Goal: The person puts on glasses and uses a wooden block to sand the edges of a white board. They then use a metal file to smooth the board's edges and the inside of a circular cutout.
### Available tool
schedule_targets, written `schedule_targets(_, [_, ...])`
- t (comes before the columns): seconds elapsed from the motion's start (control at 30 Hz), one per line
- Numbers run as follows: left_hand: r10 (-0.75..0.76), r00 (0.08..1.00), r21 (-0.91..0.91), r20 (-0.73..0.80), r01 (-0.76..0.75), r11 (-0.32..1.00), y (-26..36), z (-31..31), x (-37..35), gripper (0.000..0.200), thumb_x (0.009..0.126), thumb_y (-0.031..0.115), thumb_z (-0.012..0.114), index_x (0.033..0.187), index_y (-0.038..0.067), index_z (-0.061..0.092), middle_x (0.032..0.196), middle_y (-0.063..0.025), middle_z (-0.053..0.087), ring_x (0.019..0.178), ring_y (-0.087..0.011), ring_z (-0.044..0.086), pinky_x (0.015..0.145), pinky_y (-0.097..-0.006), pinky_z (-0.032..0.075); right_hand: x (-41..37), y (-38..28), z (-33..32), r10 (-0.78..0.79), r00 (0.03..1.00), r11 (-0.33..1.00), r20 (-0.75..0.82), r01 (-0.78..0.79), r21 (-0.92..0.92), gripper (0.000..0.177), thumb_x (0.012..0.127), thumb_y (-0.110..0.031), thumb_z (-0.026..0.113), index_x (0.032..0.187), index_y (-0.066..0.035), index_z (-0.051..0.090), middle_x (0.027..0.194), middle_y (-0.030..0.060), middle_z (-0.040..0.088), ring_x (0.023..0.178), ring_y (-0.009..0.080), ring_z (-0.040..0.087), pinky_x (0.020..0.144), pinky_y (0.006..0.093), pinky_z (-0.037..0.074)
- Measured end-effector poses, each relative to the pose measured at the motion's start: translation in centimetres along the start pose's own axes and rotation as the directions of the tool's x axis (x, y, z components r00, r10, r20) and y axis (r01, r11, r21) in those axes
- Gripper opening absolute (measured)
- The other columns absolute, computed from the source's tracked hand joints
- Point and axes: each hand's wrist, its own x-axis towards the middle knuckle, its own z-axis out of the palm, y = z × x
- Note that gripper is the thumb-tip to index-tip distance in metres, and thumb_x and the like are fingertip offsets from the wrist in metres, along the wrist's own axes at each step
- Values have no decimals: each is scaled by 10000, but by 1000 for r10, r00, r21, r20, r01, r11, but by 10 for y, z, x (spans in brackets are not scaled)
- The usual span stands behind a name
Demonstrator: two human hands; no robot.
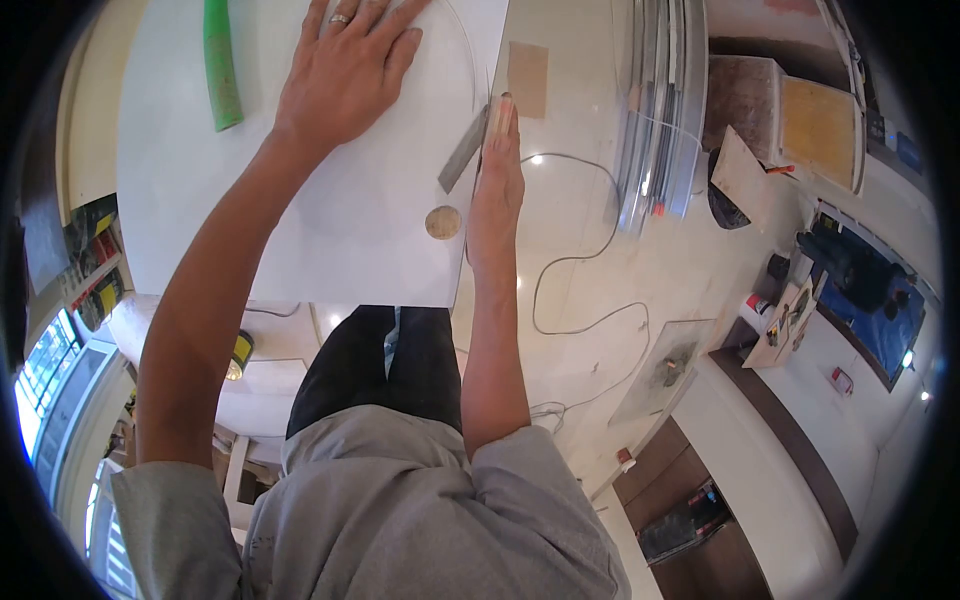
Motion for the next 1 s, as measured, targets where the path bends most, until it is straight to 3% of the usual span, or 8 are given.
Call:
schedule_targets(0.6, [-3,1000,5,-17,3,1000,-3,6,-3,566,1194,368,404,1709,138,454,1790,-164,403,1698,-379,273,1409,-588,116,-37,11,-5,66,998,998,12,-66,23,735,1225,-503,365,1789,-43,264,1849,133,280,1705,261,260,1367,376,237])
schedule_targets(1.0, [-31,999,-18,17,31,999,-2,0,-1,568,1193,371,399,1707,140,458,1792,-163,400,1700,-376,270,1413,-568,117,-116,33,-20,153,987,987,-40,-150,59,749,1218,-531,380,1791,-61,274,1851,118,281,1703,260,260,1358,375,243])
